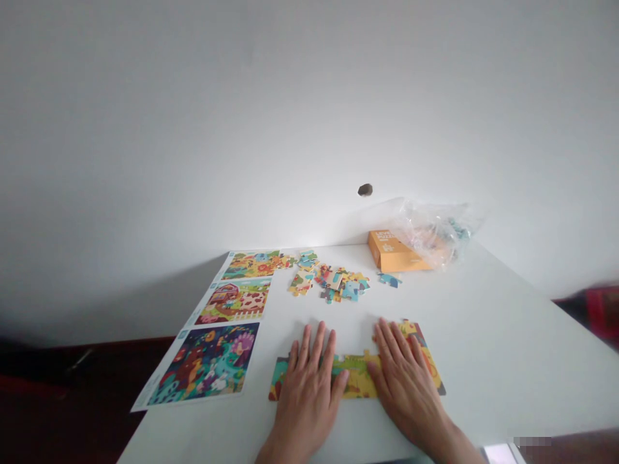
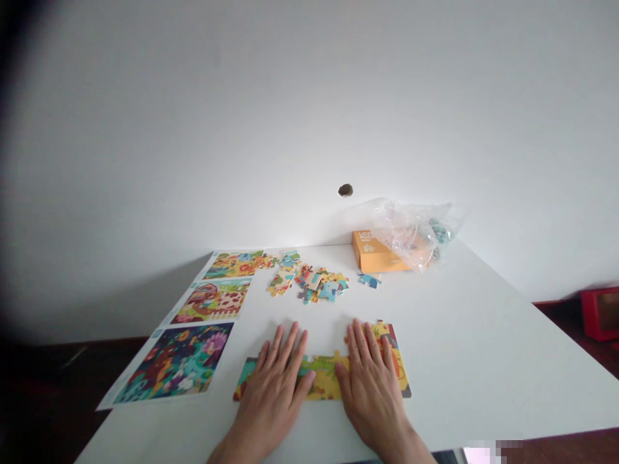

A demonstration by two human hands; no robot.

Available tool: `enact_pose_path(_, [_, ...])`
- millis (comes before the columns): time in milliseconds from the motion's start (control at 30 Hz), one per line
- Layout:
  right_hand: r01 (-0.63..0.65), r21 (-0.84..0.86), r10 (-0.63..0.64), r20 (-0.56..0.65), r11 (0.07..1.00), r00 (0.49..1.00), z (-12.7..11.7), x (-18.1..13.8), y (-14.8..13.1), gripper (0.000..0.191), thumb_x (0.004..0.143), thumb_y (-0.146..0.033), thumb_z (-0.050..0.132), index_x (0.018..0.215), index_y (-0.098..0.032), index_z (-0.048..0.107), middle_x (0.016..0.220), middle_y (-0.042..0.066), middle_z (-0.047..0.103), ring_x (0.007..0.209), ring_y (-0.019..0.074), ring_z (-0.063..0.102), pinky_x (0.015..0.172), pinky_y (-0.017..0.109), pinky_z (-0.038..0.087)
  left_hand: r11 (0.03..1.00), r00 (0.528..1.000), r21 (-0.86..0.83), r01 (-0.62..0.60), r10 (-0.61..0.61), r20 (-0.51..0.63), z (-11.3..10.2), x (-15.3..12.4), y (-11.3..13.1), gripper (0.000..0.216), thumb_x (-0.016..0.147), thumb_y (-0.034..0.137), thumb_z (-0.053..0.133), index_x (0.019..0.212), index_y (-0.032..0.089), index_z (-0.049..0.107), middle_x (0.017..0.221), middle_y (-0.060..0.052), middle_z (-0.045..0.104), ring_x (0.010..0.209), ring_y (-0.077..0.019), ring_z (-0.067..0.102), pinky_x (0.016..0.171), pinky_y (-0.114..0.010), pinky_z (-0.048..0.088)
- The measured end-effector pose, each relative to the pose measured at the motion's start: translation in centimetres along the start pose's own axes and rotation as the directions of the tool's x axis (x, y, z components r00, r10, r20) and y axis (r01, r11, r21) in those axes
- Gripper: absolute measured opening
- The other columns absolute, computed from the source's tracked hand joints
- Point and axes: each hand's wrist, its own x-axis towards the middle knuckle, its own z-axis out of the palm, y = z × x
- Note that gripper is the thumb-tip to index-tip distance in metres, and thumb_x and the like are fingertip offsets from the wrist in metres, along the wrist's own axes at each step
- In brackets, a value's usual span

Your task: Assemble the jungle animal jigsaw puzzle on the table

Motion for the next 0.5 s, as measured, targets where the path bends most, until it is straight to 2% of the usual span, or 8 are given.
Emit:
enact_pose_path(100, [0.022, -0.014, -0.022, 0.004, 1.0, 1.0, -0.5, 0.4, 1.3, 0.062, 0.099, -0.051, 0.03, 0.153, -0.02, 0.025, 0.158, 0.005, 0.02, 0.146, 0.0324, 0.017, 0.116, 0.06, 0.021, 1.0, 1.0, 0.019, 0.008, -0.008, 0.012, -0.1, -0.4, -0.7, 0.064, 0.096, 0.044, 0.043, 0.153, 0.024, 0.022, 0.159, -0.008, 0.025, 0.144, -0.0325, 0.027, 0.11, -0.052, 0.037])
enact_pose_path(267, [0.156, -0.007, -0.155, 0.079, 0.988, 0.985, -1.0, 1.8, 2.6, 0.063, 0.099, -0.054, 0.029, 0.154, -0.023, 0.019, 0.158, 0.004, 0.019, 0.147, 0.0315, 0.015, 0.116, 0.06, 0.018, 0.999, 0.999, 0.028, 0.027, -0.028, 0.028, -0.3, -1.1, -2.2, 0.062, 0.096, 0.044, 0.043, 0.153, 0.028, 0.023, 0.159, -0.006, 0.026, 0.144, -0.0313, 0.028, 0.11, -0.051, 0.037])
enact_pose_path(400, [0.168, -0.013, -0.165, 0.108, 0.986, 0.98, -0.8, 2.4, 2.4, 0.065, 0.099, -0.054, 0.03, 0.153, -0.02, 0.024, 0.159, 0.006, 0.019, 0.146, 0.0348, 0.015, 0.115, 0.061, 0.021, 0.998, 0.999, 0.059, 0.033, -0.035, 0.035, -0.7, -1.4, -3.2, 0.061, 0.096, 0.042, 0.043, 0.153, 0.03, 0.023, 0.159, -0.005, 0.024, 0.145, -0.0308, 0.026, 0.11, -0.05, 0.036])
enact_pose_path(500, [0.178, -0.007, -0.175, 0.12, 0.984, 0.977, -1.1, 2.7, 1.6, 0.065, 0.096, -0.053, 0.038, 0.152, -0.018, 0.03, 0.158, 0.008, 0.022, 0.145, 0.0376, 0.018, 0.113, 0.061, 0.025, 0.995, 0.999, 0.094, 0.024, -0.028, 0.038, -0.8, -1.9, -3.9, 0.061, 0.096, 0.041, 0.042, 0.153, 0.031, 0.022, 0.16, -0.004, 0.024, 0.145, -0.0309, 0.025, 0.11, -0.049, 0.035])
